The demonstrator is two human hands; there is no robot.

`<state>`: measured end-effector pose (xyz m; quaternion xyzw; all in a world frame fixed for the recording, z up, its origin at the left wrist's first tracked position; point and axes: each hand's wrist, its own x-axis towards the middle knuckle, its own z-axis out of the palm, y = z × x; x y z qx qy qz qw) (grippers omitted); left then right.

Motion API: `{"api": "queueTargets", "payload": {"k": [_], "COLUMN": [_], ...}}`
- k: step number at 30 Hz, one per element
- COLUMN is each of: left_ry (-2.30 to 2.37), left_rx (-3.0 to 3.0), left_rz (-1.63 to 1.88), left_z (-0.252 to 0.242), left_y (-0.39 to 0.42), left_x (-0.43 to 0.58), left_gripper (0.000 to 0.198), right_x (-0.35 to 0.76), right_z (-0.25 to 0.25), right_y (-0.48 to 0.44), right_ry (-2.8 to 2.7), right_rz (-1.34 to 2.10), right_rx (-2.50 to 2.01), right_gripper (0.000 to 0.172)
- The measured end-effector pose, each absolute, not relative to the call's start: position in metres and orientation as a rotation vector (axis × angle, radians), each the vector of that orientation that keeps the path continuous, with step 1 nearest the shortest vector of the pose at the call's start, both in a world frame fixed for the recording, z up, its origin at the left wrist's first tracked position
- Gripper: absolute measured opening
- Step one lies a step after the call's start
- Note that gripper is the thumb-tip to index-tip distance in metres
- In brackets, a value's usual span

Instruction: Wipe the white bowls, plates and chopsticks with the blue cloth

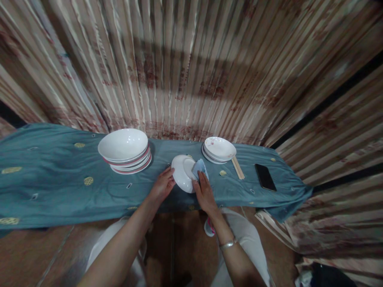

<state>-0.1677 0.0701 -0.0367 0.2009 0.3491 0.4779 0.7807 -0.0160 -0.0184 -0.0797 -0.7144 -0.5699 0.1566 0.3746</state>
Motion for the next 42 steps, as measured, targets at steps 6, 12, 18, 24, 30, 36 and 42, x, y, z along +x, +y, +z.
{"api": "queueTargets", "payload": {"k": [6,12,18,24,30,36,42], "left_ry": [0.753,0.721,0.709,0.665,0.645,0.626,0.616], "left_rx": [0.443,0.481,0.461,0.498,0.527,0.533,0.532], "left_rz": [1.046,1.036,1.026,1.012,1.016,1.039,0.992], "left_z": [-0.041,-0.040,-0.037,-0.035,-0.031,-0.033,-0.032], "left_y": [0.071,0.068,0.067,0.065,0.062,0.062,0.062], "left_x": [-0.167,-0.168,-0.169,-0.169,-0.168,-0.167,-0.169], "left_gripper": [0.010,0.013,0.013,0.014,0.013,0.009,0.016], "right_x": [-0.034,-0.051,-0.051,-0.052,-0.056,-0.054,-0.041], "right_z": [-0.081,-0.079,-0.077,-0.063,-0.038,-0.010,0.008], "right_y": [-0.040,-0.046,-0.039,-0.040,-0.018,0.026,0.071], "right_ry": [-1.556,-1.686,-1.726,-1.785,-1.919,-2.072,-2.170], "right_rz": [0.173,-0.034,-0.093,-0.016,0.057,0.025,0.060], "right_rx": [-1.802,-1.788,-1.800,-1.685,-1.561,-1.575,-1.549], "right_gripper": [0.071,0.068,0.064,0.059,0.049,0.042,0.034]}}
